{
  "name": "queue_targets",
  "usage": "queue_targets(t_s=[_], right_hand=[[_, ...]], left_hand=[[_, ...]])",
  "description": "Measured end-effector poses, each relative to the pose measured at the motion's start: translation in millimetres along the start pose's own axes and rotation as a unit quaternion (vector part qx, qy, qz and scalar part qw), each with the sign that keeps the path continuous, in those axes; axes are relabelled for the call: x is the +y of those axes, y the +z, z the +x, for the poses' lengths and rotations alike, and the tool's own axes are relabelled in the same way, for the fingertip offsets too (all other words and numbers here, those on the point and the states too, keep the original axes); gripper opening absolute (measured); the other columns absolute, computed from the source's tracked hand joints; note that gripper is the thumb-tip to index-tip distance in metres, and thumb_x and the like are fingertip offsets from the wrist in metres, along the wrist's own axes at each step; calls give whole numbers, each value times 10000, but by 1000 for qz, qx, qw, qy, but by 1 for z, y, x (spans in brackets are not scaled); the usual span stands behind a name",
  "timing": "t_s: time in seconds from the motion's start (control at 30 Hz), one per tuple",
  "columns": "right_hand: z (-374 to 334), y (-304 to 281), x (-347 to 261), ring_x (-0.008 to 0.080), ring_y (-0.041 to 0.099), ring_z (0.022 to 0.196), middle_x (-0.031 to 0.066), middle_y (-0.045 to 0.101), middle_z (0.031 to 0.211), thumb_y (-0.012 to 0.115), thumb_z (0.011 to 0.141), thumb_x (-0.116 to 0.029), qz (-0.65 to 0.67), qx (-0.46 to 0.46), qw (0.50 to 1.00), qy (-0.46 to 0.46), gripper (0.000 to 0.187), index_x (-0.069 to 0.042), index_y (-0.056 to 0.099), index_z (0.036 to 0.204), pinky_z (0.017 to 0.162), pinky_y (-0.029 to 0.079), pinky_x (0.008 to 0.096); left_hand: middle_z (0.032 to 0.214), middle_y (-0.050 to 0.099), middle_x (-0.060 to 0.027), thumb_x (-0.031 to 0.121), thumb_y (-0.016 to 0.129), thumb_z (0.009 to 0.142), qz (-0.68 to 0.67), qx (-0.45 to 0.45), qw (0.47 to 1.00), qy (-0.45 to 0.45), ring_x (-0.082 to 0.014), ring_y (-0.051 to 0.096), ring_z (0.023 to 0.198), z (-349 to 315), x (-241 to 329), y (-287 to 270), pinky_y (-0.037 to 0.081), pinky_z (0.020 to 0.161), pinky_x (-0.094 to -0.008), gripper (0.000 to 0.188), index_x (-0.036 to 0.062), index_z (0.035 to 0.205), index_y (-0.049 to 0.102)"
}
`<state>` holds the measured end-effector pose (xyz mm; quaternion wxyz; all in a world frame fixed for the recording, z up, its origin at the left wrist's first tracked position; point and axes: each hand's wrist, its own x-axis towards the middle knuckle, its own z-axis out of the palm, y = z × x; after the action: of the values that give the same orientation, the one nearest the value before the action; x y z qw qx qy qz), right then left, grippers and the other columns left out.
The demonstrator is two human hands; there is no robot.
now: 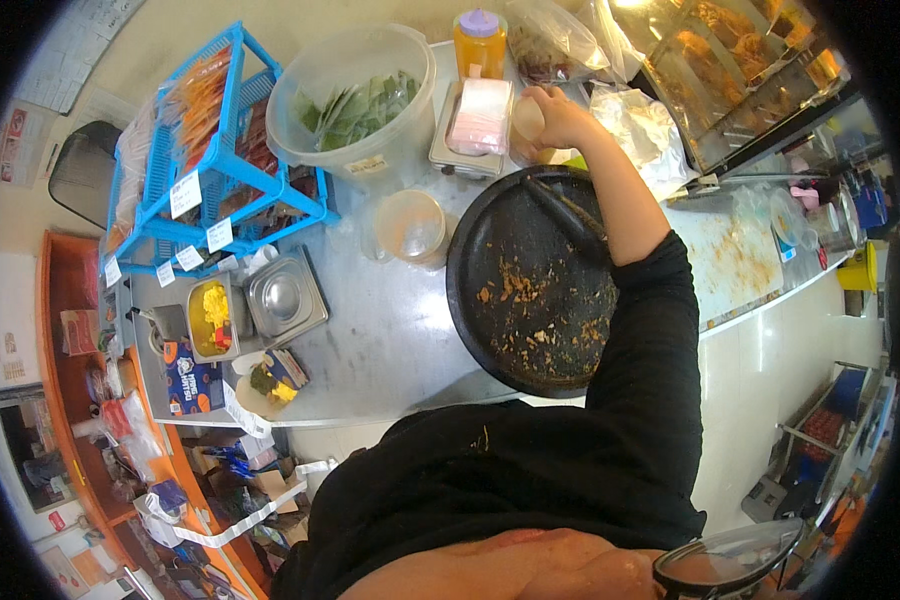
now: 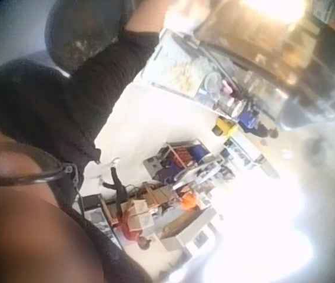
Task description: The person assembles a food order by cutting a piece of fried chicken, placing it in a paper container, and adding toppings including yellow flakes, green seaweed, and a brown crumbly topping. The person then closes the container, places it in a plastic bag, and adds a small packet before sealing the bag.
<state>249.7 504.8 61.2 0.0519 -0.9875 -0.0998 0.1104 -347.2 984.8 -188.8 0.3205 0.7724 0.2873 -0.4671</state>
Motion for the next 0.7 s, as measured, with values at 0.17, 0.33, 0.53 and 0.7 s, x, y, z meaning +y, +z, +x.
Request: queue_targets(t_s=[0.17, 0.33, 0.53, 0.7], right_hand=[[89, -41, 31, 370, 552, 1220, 153, 557, 1333, 723, 796, -325, 69, 26, 995, -72, 684, -211, 460, 1416, 981, 471, 481], [217, -69, 23, 368, 575, 1195, 207, 592, 1303, 718, 820, -413, 276, 193, 941, -42, 674, -128, 498, 1390, 992, 470, 443], [322, -33, 1, 303, 546, 1228, 189, 547, 1362, 798, 742, -463, 329, -78, 933, -125, 881, -160, 407, 1471, 982, 477, 418], [340, -25, 21, 329, 531, 1253, 217, 511, 1395, 836, 692, -428, 294, -105, 944, -105, 954, -117, 379, 1471, 1007, 470, 433]], left_hand=[[1238, 530, -233, 540, 602, 889, -17, 1, 1000, -15, -364, 517, 1185, -8, 18, -3, 433, 999, -441, 714, -2, 1330, 457], [1208, 554, -224, 526, 595, 901, -36, 8, 998, -45, -357, 537, 1160, -19, 28, -4, 447, 982, -436, 683, -8, 1311, 476], [1173, 581, -214, 509, 587, 915, -66, 13, 994, -85, -348, 561, 1131, -30, 35, -1, 463, 962, -429, 648, -15, 1287, 498], [1144, 604, -205, 494, 580, 927, -80, 8, 992, -97, -340, 582, 1107, -36, 34, 3, 476, 945, -424, 621, -21, 1267, 517]])
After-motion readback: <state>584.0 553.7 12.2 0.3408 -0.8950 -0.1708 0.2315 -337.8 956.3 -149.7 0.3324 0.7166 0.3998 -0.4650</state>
